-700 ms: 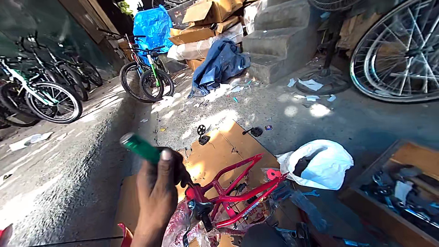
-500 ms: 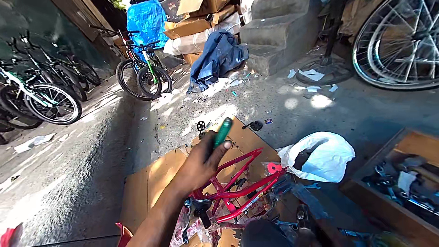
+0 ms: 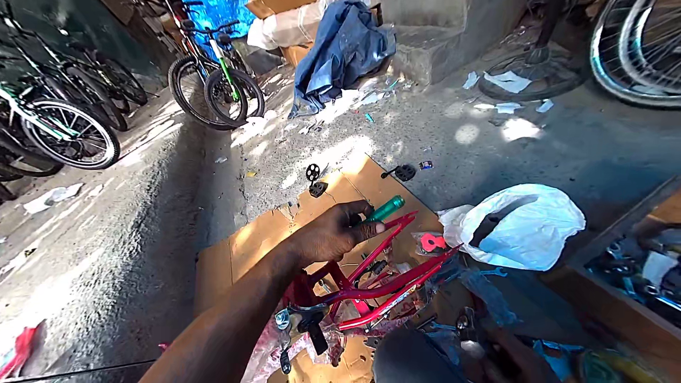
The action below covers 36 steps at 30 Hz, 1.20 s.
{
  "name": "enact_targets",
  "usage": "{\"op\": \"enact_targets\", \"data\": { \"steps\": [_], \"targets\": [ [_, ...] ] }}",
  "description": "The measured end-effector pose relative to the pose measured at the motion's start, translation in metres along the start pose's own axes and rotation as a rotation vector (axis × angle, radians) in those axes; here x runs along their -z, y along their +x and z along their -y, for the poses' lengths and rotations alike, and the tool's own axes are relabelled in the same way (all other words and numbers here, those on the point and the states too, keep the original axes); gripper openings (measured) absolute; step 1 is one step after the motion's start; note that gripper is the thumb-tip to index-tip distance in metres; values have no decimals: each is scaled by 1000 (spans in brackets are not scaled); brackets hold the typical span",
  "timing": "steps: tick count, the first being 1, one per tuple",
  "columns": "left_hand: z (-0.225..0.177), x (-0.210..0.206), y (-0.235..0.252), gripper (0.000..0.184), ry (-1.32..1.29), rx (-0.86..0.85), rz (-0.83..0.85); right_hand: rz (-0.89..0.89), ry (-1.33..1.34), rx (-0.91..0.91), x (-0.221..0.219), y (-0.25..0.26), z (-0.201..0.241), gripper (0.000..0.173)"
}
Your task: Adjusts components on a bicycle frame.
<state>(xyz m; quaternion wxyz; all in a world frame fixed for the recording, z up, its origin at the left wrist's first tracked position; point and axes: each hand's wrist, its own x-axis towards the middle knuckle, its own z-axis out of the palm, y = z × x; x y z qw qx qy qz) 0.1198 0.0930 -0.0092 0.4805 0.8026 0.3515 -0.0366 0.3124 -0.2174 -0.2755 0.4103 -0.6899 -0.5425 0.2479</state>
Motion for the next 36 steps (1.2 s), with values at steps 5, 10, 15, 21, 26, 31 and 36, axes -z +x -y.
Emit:
{"op": "enact_targets", "data": {
  "steps": [5,10,15,21,26,31,36],
  "targets": [
    [-13,-10,5,22,41,91,52,-40,322,30,6,18,31,31],
    [-2,-17,5,24,152,62,56,-22,480,-2,13,41,51,35],
    [-7,-15,7,24,120,145,74,-84,512,35,4,51,46,38],
    [-8,-17,9,23,126,201,82,-32,728,-57,1,66,52,40],
    [-5,-16,9,21,79,201,73,63,881,-196,16,84,64,49],
    [-7,-15,9,24,114,197,80,96,835,-169,13,86,69,49],
    [-5,-17,11,25,179,188,94,105,833,-146,4,80,68,45]
  ]
}}
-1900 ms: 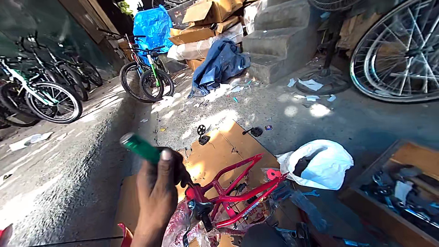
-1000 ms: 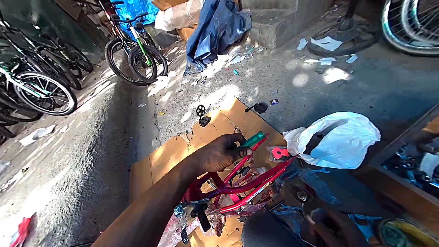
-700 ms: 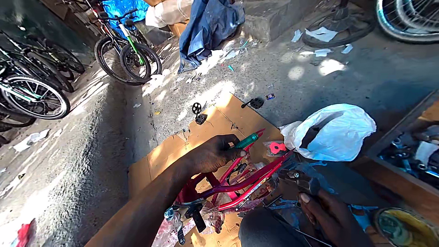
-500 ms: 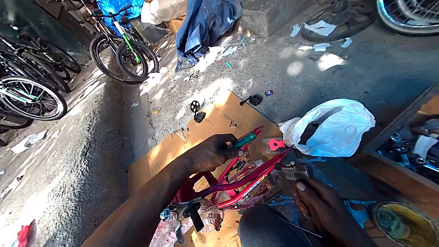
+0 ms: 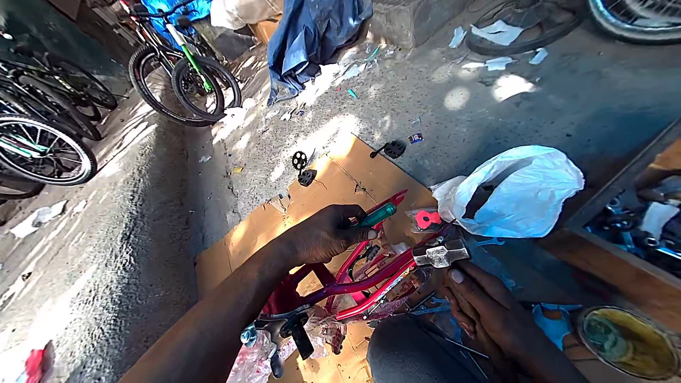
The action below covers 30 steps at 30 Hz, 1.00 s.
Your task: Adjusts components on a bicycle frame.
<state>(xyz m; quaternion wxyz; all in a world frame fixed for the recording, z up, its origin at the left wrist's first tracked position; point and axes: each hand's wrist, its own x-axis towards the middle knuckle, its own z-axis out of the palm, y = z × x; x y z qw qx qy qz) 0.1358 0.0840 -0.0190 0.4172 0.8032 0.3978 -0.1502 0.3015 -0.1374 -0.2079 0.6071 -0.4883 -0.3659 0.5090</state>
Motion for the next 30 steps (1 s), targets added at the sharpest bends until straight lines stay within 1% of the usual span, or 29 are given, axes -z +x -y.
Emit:
{"op": "enact_targets", "data": {
  "steps": [7,9,11,17,19,22,24,25,26,28,29,30],
  "targets": [
    [-1,1,1,25,18,22,10,-21,54,-32,1,12,11,49],
    [-1,0,1,24,20,26,16,-27,135,-53,0,16,17,49],
    [0,1,1,24,17,18,17,-32,237,-80,-1,22,24,46],
    [0,0,2,27,56,36,-8,-60,404,-248,-6,55,55,45],
    [1,0,3,28,60,40,-14,-9,420,-303,-8,68,62,46],
    [2,1,4,28,49,57,-26,141,383,-373,-5,82,68,43],
    [2,1,3,28,15,77,-26,208,381,-374,5,89,69,43],
    [2,1,3,29,2,86,-24,188,391,-359,11,92,70,43],
    [2,1,4,29,-9,92,-21,130,382,-339,14,95,72,43],
    [7,4,8,32,-22,91,5,-26,340,-308,16,100,75,44],
    [10,5,9,33,-21,81,15,-80,325,-321,14,102,76,44],
    [12,6,10,34,-23,72,17,-96,322,-342,12,103,77,44]
  ]
}}
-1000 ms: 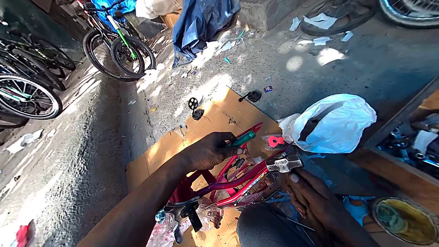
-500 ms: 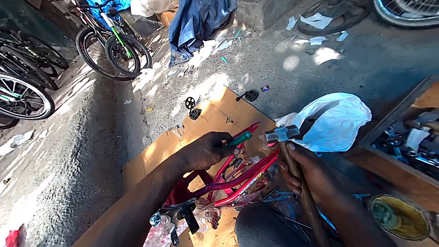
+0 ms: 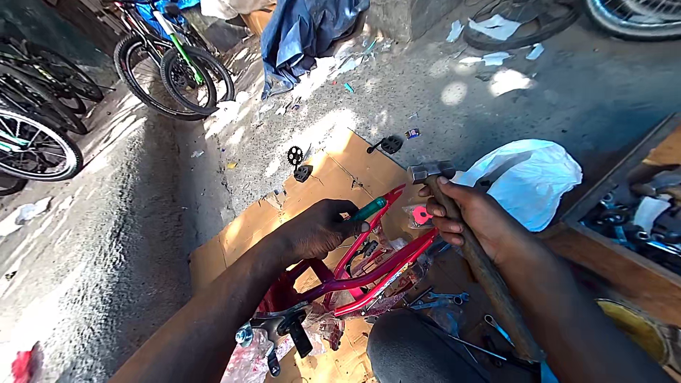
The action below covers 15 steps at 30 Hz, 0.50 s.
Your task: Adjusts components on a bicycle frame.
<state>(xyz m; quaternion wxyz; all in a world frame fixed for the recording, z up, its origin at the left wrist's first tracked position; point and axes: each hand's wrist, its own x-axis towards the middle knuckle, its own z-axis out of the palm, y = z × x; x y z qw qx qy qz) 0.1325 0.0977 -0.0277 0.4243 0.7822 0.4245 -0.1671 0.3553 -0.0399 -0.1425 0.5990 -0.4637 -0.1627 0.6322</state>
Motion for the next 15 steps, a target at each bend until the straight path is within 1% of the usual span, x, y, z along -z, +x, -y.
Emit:
{"op": "enact_targets", "data": {
  "steps": [2,5,7,11,15],
  "targets": [
    [0,1,0,34,2,-17,-1,54,-13,-37,-4,-1,-1,44],
    [-2,0,-1,33,31,-38,-23,134,-61,-27,-10,-5,-12,45],
    [0,-1,0,32,39,-52,-29,133,-48,-7,-14,-7,-20,44],
    [4,-1,3,32,49,-107,-54,51,-57,35,-17,-6,-25,44],
    [5,1,6,31,62,-109,-65,73,-78,45,-15,-8,-27,44]
  ]
}}
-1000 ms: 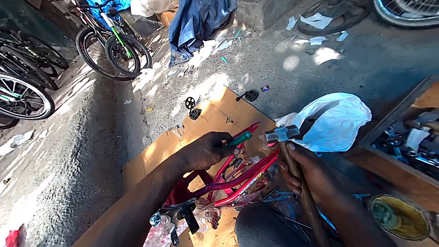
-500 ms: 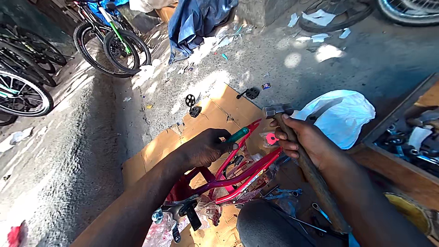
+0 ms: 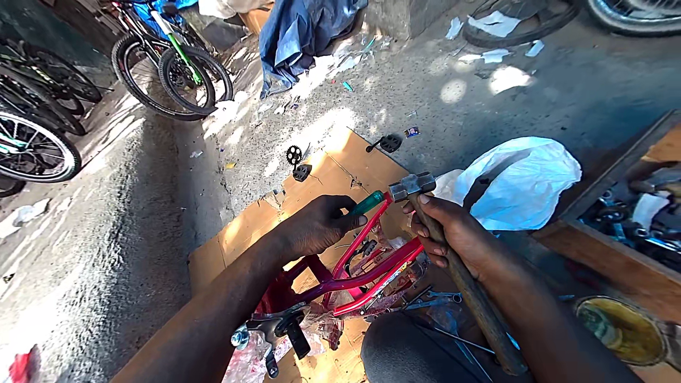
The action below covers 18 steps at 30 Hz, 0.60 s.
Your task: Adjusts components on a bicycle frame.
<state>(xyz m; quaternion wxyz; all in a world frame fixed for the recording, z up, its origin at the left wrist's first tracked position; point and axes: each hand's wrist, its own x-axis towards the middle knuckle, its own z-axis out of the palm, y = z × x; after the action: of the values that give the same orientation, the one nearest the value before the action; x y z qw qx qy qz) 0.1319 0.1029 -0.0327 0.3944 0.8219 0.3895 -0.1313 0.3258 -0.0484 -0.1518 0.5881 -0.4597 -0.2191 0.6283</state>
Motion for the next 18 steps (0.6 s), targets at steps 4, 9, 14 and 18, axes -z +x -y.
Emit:
{"op": "enact_targets", "data": {
  "steps": [4,9,14,18],
  "targets": [
    [0,-2,0,30,-2,12,6,-7,-9,1,-2,-2,0,44],
    [0,-3,-2,31,-18,15,17,-17,4,-3,-1,0,1,44],
    [1,-2,-2,30,8,16,-2,-29,-20,-44,-6,2,9,44],
    [5,0,-2,29,-48,19,-16,107,-56,-95,1,1,22,42]
  ]
}}
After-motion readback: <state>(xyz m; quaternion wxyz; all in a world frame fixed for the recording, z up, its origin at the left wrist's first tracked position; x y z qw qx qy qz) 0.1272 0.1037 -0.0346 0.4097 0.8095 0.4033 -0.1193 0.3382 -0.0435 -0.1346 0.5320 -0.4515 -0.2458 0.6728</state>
